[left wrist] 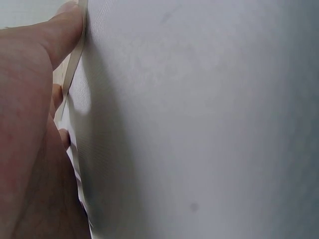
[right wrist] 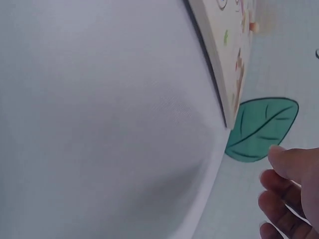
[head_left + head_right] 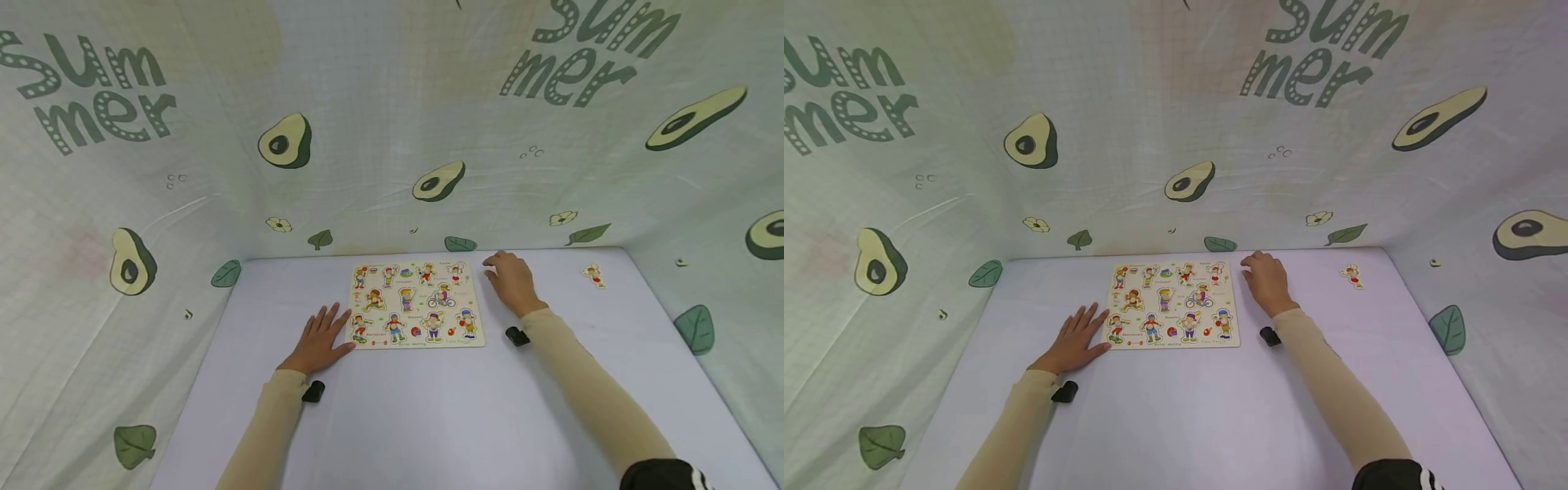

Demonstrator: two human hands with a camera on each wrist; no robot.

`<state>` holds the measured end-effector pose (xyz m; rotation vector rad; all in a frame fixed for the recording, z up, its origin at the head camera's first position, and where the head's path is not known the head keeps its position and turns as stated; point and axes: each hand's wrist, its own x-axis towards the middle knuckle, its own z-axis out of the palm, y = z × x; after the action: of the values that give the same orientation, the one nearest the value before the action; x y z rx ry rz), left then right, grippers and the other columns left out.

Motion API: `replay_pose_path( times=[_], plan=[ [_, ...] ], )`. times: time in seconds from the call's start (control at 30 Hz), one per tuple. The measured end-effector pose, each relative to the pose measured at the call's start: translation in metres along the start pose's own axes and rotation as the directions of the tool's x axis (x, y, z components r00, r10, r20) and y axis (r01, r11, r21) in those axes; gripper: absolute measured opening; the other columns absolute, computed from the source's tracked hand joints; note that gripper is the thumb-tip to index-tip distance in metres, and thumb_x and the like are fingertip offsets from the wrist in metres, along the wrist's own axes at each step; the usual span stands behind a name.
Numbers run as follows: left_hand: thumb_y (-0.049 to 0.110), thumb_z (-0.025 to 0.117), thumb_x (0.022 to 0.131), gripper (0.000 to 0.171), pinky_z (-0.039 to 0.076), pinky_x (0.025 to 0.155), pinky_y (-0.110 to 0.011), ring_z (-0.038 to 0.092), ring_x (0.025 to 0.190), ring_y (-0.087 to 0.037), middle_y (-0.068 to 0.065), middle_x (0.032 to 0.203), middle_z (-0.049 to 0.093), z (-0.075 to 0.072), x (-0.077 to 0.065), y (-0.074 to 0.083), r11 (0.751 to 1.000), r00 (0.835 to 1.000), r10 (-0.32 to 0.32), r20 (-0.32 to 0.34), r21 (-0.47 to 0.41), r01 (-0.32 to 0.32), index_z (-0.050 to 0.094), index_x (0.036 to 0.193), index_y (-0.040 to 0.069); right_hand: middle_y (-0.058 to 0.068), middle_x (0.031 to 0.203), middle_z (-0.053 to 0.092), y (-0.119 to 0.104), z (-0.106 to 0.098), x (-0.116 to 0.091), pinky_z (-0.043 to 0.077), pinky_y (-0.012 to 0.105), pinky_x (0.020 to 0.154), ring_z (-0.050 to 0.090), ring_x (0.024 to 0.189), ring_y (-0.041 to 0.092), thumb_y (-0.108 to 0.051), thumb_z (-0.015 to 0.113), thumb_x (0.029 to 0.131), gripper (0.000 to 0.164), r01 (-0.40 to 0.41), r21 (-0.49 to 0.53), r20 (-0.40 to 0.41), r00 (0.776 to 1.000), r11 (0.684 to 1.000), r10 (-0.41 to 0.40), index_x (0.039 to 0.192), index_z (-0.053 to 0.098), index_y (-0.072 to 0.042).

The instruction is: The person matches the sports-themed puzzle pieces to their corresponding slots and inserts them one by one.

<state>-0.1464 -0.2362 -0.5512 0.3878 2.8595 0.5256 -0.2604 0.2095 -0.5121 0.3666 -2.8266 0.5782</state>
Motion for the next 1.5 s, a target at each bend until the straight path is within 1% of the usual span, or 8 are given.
replay_pose_path(
  times=[0.17,0.27,0.57,0.67,0.9,1.03,1.2,1.5],
  plan=[
    [0.047,0.064,0.103,0.080,0.005,0.129,-0.066,0.007,0.161,-0.049,-0.024,0.175,0.016,-0.005,-0.002,0.005,1.000,1.000,0.001,0.009,-0.018,-0.001,0.033,0.166,0.009,0.021,0.113,0.074,0.015,-0.005,-0.008,0.053,0.057,0.093,0.067,0.106,0.042,-0.003,0.077,0.095,0.018,0.011,-0.044,-0.009,1.000,0.999,-0.012,0.113,0.076,0.003],
    [0.049,0.064,0.103,0.080,0.006,0.129,-0.067,0.009,0.160,-0.050,-0.026,0.173,0.018,-0.008,-0.004,0.007,0.999,1.000,0.016,-0.005,-0.037,-0.017,0.036,0.164,0.007,0.021,0.112,0.073,0.023,-0.009,-0.014,0.052,0.058,0.093,0.066,0.106,0.043,-0.003,0.076,0.096,0.018,0.010,-0.066,-0.005,1.000,0.998,-0.010,0.113,0.076,0.003],
    [0.056,0.059,0.103,0.082,0.006,0.129,-0.067,0.007,0.161,-0.048,-0.023,0.175,0.016,-0.001,-0.002,0.000,1.000,1.000,0.020,-0.012,-0.021,-0.020,0.033,0.166,0.011,0.024,0.111,0.073,0.045,-0.026,-0.027,0.046,0.063,0.099,0.065,0.107,0.046,-0.001,0.076,0.095,0.016,0.024,-0.082,-0.024,0.999,0.996,-0.026,0.110,0.076,0.005],
    [0.054,0.059,0.104,0.081,0.005,0.130,-0.065,0.006,0.162,-0.047,-0.021,0.176,0.014,0.001,0.000,-0.002,1.000,1.000,0.009,-0.001,0.007,-0.009,0.031,0.168,0.013,0.024,0.111,0.073,0.053,-0.031,-0.031,0.045,0.064,0.100,0.064,0.107,0.047,0.000,0.075,0.094,0.016,0.021,-0.080,-0.028,0.999,0.997,-0.023,0.109,0.076,0.005],
    [0.049,0.064,0.102,0.081,0.006,0.129,-0.067,0.008,0.161,-0.049,-0.024,0.175,0.017,0.000,0.001,-0.001,1.000,1.000,0.004,0.002,-0.021,-0.004,0.034,0.166,0.010,0.027,0.110,0.072,0.077,-0.041,-0.041,0.044,0.067,0.098,0.063,0.105,0.049,0.001,0.076,0.093,0.016,0.009,-0.089,-0.049,0.999,0.996,-0.013,0.108,0.076,0.006],
    [0.050,0.062,0.103,0.081,0.006,0.130,-0.065,0.006,0.162,-0.046,-0.021,0.176,0.015,0.003,0.002,-0.005,1.000,1.000,0.002,0.005,0.008,-0.002,0.031,0.168,0.013,0.029,0.111,0.070,0.093,-0.047,-0.045,0.043,0.070,0.098,0.062,0.105,0.052,0.002,0.075,0.093,0.017,-0.021,-0.085,-0.061,0.998,0.996,0.016,0.109,0.075,0.007],
    [0.047,0.065,0.102,0.081,0.007,0.129,-0.066,0.006,0.162,-0.046,-0.020,0.176,0.015,0.006,0.003,-0.008,1.000,1.000,0.000,-0.002,0.008,0.000,0.032,0.167,0.013,0.032,0.115,0.068,0.111,-0.054,-0.047,0.042,0.071,0.097,0.060,0.107,0.054,0.002,0.073,0.094,0.018,-0.088,-0.095,-0.058,0.995,0.992,0.082,0.111,0.074,0.008],
    [0.050,0.063,0.103,0.081,0.003,0.129,-0.066,0.005,0.162,-0.047,-0.023,0.175,0.015,-0.003,0.000,0.001,1.000,1.000,-0.007,0.020,-0.023,0.007,0.033,0.166,0.010,0.037,0.121,0.063,0.135,-0.064,-0.049,0.041,0.074,0.095,0.057,0.111,0.059,0.002,0.069,0.096,0.023,-0.177,-0.114,-0.030,0.984,0.978,0.174,0.116,0.070,0.012]
  ],
)
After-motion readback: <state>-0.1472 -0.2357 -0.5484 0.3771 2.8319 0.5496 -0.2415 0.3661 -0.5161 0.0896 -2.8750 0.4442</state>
